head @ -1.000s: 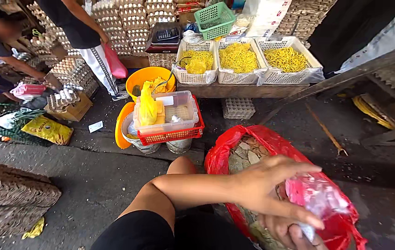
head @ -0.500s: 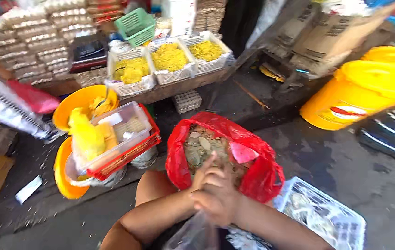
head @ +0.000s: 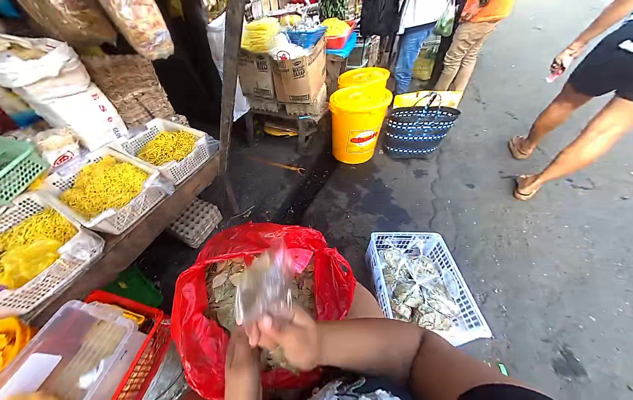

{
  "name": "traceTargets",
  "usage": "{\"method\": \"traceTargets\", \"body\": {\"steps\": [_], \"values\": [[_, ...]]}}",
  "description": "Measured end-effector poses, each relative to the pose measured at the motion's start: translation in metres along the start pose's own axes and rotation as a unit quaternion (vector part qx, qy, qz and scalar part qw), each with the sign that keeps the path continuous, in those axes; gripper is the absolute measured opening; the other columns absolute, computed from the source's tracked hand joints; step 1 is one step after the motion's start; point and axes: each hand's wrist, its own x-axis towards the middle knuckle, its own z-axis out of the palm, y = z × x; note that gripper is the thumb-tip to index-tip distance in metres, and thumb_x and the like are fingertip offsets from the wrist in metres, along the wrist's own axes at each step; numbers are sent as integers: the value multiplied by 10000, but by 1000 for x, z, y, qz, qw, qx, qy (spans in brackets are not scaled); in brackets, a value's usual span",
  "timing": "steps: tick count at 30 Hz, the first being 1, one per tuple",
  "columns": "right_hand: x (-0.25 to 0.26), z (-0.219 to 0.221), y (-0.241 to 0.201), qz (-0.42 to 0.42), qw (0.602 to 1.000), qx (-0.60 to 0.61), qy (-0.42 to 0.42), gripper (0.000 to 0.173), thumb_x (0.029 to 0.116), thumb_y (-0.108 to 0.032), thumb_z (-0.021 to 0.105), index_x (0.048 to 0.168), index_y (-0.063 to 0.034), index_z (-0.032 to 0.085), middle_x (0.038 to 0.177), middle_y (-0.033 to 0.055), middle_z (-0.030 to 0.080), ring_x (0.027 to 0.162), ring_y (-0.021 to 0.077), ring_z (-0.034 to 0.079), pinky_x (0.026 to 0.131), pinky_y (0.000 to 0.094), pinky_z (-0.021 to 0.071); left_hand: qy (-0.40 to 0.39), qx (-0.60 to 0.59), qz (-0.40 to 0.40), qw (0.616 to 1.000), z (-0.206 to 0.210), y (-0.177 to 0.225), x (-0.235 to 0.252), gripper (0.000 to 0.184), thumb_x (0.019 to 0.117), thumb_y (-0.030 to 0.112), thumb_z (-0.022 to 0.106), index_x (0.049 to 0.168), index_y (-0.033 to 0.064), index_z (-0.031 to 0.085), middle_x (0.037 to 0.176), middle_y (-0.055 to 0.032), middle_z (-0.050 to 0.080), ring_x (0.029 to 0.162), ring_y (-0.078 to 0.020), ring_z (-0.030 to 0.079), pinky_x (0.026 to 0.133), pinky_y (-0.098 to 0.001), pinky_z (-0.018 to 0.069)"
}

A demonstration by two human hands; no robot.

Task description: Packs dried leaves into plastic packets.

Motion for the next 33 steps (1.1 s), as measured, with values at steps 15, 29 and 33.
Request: {"method": "traceTargets", "body": {"steps": [15,29,33], "values": [[-15,-14,4,291,922,6,-254,293,1104,-178,379,1042,14,591,698,-43,437,592,18,405,563,196,345,-141,-385,13,912,-55,65,6,566,1017,553,480,747,127,736,540,42,555,470,-76,549,460,-236,446],[-2,-68,-24,339,888,-167,-262,302,1089,-175,464,1053,48,663,900,71,640,770,66,538,725,274,453,-289,502,200,790,-57,33,-1,348,1057,293,516,979,-2,685,699,-103,655,599,-196,647,582,-389,559],[-8,-77,-22,287,888,-240,-266,316,1089,-203,485,1065,21,708,951,81,673,866,98,585,813,289,476,-331,298,48,894,-84,33,13,308,1089,282,466,921,109,657,720,114,580,637,78,522,613,-123,461]]}}
